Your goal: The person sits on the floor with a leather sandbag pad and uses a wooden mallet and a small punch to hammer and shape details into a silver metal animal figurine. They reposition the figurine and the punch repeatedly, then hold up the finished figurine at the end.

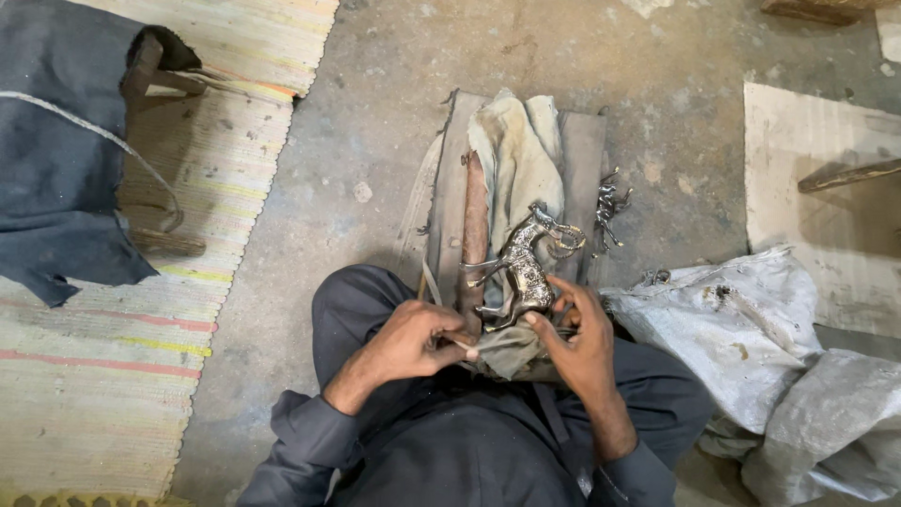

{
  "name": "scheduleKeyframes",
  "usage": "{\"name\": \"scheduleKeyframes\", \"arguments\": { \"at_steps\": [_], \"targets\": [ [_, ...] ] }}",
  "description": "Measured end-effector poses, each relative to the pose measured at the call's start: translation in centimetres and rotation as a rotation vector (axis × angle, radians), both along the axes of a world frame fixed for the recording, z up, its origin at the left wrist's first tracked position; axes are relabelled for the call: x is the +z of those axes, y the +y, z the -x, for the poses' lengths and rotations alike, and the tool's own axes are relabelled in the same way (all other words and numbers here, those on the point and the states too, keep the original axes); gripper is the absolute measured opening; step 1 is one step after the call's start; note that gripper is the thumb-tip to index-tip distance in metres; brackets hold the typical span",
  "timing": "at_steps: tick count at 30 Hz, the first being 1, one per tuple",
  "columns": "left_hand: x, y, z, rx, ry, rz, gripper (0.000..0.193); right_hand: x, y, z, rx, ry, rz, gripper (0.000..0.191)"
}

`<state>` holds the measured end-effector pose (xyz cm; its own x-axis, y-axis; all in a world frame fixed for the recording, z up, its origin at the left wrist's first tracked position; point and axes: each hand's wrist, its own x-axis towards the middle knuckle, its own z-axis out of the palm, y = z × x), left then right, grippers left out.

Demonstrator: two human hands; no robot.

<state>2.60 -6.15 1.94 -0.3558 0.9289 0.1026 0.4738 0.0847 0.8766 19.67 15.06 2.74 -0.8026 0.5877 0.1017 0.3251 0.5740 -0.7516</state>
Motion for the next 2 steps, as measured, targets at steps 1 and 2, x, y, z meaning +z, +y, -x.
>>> {"name": "scheduleKeyframes", "arguments": {
  "at_steps": [1,2],
  "targets": [
    [-0.18,-0.20,0.06,-0.035,0.000,-0.014,0.024,-0.30,-0.06,-0.27,0.019,0.021,0.007,0.063],
    [-0.41,-0.38,0.15,-0.073,0.000,-0.027,0.024,-0.66,-0.12,-0.54,0.035,0.041,0.015,0.064]
  ]
}}
